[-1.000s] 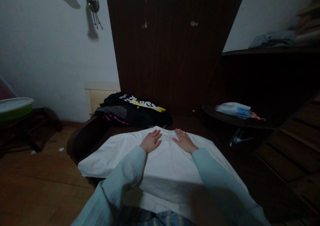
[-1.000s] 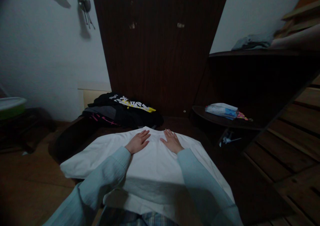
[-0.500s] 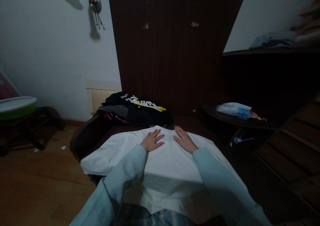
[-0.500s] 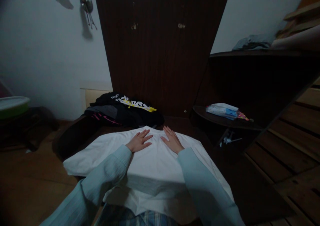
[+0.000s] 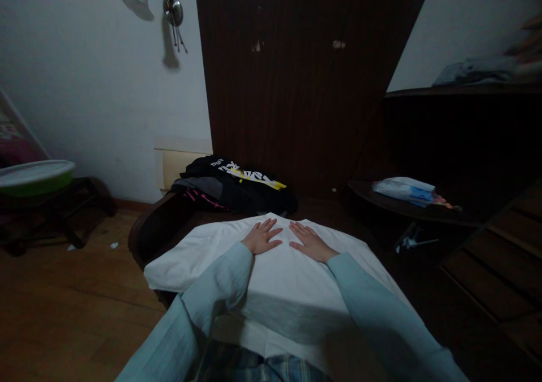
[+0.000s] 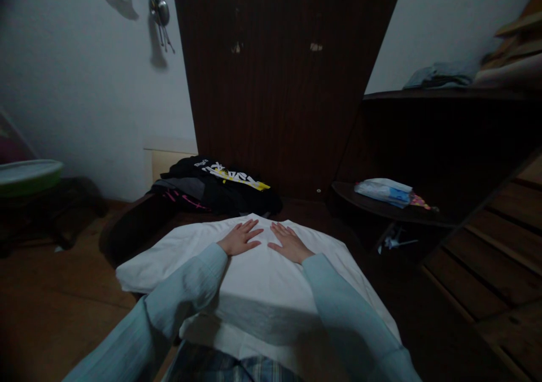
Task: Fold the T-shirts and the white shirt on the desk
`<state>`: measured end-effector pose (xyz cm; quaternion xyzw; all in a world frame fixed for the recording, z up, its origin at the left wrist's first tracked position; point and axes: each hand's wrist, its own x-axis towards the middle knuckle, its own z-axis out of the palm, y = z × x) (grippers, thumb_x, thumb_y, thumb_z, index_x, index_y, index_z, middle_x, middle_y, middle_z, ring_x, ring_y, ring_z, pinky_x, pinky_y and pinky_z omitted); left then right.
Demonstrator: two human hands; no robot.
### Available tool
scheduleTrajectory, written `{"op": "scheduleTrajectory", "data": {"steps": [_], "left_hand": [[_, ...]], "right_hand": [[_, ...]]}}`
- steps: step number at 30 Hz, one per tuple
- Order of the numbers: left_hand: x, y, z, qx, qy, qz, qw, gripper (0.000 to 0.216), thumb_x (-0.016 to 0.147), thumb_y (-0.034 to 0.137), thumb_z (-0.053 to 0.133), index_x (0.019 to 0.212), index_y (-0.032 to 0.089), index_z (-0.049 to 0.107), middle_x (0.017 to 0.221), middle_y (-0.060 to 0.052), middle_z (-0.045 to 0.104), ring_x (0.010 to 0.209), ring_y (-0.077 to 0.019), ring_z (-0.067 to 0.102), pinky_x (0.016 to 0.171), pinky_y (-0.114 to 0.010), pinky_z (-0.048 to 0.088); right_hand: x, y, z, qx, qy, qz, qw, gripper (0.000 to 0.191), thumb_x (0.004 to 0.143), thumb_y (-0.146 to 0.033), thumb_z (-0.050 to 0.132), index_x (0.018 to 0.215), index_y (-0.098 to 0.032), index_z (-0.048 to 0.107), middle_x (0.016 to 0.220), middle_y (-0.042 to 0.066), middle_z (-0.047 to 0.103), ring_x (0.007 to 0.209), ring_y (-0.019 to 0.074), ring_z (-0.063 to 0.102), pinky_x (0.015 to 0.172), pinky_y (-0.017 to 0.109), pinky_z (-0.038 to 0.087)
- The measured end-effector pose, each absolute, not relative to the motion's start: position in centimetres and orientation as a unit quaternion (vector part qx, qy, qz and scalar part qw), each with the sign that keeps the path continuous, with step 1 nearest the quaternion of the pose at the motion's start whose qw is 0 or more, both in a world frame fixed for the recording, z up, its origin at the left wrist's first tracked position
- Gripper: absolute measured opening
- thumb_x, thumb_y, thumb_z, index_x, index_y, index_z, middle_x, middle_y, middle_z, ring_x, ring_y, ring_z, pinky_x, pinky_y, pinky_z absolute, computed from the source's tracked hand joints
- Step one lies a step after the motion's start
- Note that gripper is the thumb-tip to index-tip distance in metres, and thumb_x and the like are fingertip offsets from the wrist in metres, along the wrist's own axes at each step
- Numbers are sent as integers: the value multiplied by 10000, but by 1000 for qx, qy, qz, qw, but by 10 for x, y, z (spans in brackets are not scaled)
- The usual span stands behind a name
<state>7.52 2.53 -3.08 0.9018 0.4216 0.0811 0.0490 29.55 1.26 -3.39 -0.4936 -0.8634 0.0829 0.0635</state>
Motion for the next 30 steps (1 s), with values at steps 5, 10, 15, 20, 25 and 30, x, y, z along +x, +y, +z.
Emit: {"op": "scheduleTrajectory", "data": {"steps": [5, 10, 15, 20, 25, 30], "left_hand": [[75, 24, -29, 901, 423, 81, 49, 497, 850, 494, 315, 1298, 282, 349, 1438, -74, 201, 1309, -243, 180, 1015, -487, 208], [76, 22, -28, 900, 425, 83, 54, 510, 854, 478, 309, 1305, 240, 341, 1435, -90, 206, 1307, -239, 190, 1014, -474, 219], [64, 6, -19, 847, 524, 90, 12, 527, 842, 443, 352, 1273, 141, 365, 1342, -150, 372, 1232, -250, 330, 981, -448, 273], [36, -14, -14, 699, 705, 93, -79, 487, 820, 452, 366, 1036, 53, 541, 1073, -208, 543, 1018, -309, 486, 813, -417, 383], [27, -8, -24, 713, 693, 64, -87, 596, 832, 489, 315, 1177, 29, 472, 1268, -230, 431, 1164, -344, 373, 892, -449, 325], [36, 4, -28, 729, 681, 39, -59, 667, 843, 501, 260, 1281, 8, 359, 1358, -216, 322, 1256, -336, 267, 980, -453, 243]], "right_hand": [[295, 12, -34, -494, -862, 91, 67, 694, 826, -602, 206, 1381, -187, 183, 1439, 61, 174, 1322, 211, 123, 1062, 402, 115], [295, 12, -34, -500, -859, 91, 64, 701, 823, -607, 205, 1381, -184, 180, 1442, 55, 163, 1323, 200, 119, 1067, 390, 104], [295, 12, -33, -497, -862, 83, 65, 712, 821, -614, 192, 1375, -167, 206, 1437, 66, 180, 1320, 196, 134, 1071, 385, 106], [294, 11, -33, -497, -861, 85, 66, 719, 819, -617, 189, 1373, -160, 211, 1435, 65, 178, 1320, 202, 131, 1071, 397, 113], [295, 11, -32, -500, -860, 79, 60, 716, 820, -615, 176, 1373, -163, 216, 1434, 63, 180, 1318, 200, 140, 1073, 389, 126], [302, 10, -34, -519, -849, 75, 62, 701, 821, -605, 186, 1373, -175, 216, 1429, 68, 204, 1316, 205, 147, 1070, 400, 146]]}}
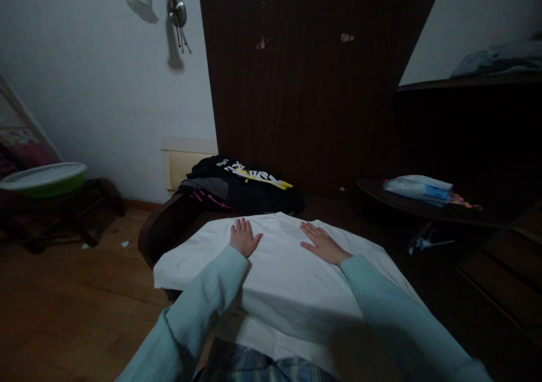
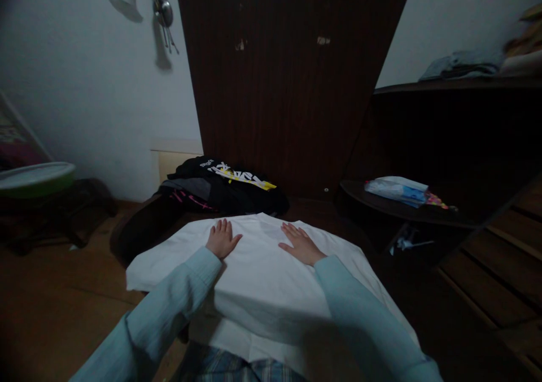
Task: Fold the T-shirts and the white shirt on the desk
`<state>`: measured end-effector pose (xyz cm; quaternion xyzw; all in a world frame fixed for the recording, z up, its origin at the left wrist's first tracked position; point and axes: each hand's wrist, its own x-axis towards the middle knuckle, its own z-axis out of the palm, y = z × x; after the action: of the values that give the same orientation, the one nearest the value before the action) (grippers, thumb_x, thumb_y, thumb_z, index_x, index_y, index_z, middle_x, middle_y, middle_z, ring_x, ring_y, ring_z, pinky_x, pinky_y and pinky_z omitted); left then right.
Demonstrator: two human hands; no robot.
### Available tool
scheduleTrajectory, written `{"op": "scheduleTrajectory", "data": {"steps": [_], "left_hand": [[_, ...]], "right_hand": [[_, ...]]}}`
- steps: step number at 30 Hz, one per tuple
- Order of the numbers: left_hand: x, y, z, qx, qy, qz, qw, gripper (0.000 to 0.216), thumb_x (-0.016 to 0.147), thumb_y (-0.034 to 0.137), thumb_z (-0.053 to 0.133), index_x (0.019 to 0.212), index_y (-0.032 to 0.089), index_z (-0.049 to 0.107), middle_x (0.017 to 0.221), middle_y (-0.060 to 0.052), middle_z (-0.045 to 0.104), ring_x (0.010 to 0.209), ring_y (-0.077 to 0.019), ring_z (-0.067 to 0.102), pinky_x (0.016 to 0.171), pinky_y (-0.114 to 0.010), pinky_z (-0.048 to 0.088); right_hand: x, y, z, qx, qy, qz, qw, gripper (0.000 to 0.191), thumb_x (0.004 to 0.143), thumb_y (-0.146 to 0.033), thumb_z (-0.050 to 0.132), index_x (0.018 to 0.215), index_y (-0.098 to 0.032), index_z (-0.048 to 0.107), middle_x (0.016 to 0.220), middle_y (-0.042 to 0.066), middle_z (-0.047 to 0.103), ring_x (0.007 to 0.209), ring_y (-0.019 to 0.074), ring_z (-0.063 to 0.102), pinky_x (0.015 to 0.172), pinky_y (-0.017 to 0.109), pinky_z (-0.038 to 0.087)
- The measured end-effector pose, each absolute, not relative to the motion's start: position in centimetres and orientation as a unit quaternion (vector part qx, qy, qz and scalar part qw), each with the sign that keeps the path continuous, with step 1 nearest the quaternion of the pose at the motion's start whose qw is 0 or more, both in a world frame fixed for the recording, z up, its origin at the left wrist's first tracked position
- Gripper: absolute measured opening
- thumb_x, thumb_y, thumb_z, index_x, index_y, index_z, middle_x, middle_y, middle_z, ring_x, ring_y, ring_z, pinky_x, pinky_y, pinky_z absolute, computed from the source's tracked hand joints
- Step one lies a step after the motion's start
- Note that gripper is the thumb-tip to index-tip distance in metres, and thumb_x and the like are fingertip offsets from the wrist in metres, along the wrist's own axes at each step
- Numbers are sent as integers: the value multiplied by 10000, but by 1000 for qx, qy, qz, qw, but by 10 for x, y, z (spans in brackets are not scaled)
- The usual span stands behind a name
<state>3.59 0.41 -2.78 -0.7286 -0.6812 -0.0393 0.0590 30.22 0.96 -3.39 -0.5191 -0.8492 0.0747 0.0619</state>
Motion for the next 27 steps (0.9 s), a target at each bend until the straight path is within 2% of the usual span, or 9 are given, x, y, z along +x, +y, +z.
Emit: {"op": "scheduleTrajectory", "data": {"steps": [5, 10, 13, 17, 22, 27], "left_hand": [[48, 5, -30, -733, -676, -56, 44, 671, 843, 501, 252, 1304, 18, 327, 1371, -204, 302, 1276, -321, 236, 1002, -445, 221], [54, 2, -32, -726, -682, -74, 32, 668, 837, 494, 270, 1305, 20, 326, 1377, -203, 289, 1283, -320, 223, 1013, -447, 209], [54, 2, -31, -730, -678, -81, 18, 666, 836, 482, 279, 1299, 7, 334, 1374, -215, 285, 1285, -330, 212, 1016, -458, 205], [53, 3, -32, -733, -674, -92, 17, 625, 837, 436, 307, 1296, 13, 341, 1368, -223, 290, 1282, -334, 218, 1012, -478, 208], [44, 5, -32, -751, -654, -83, 19, 579, 846, 428, 307, 1294, 67, 359, 1376, -180, 304, 1280, -285, 254, 1018, -433, 238], [4, 4, -31, -781, -620, -76, 6, 531, 859, 431, 294, 1307, 150, 345, 1391, -103, 309, 1288, -224, 254, 1030, -397, 240]], "right_hand": [[316, 4, -29, -542, -836, 77, 43, 685, 829, -571, 203, 1371, -152, 223, 1431, 72, 193, 1317, 207, 136, 1071, 395, 140], [308, 10, -5, -561, -821, 109, -22, 708, 787, -540, 363, 1326, -82, 328, 1401, 134, 263, 1289, 252, 234, 1052, 372, 210], [275, 12, 5, -538, -838, 90, 29, 635, 804, -474, 376, 1275, -49, 406, 1361, 165, 336, 1267, 253, 285, 1054, 361, 209], [217, 6, -5, -440, -881, 114, 131, 582, 853, -456, 292, 1307, -98, 360, 1385, 116, 312, 1278, 194, 268, 1054, 343, 215], [190, -1, -29, -425, -892, 98, 121, 592, 866, -502, 235, 1326, -140, 326, 1412, 96, 258, 1310, 205, 174, 1065, 401, 141], [194, 0, -32, -429, -894, 88, 100, 609, 866, -524, 198, 1338, -153, 304, 1427, 89, 216, 1316, 200, 150, 1068, 395, 111]]}}
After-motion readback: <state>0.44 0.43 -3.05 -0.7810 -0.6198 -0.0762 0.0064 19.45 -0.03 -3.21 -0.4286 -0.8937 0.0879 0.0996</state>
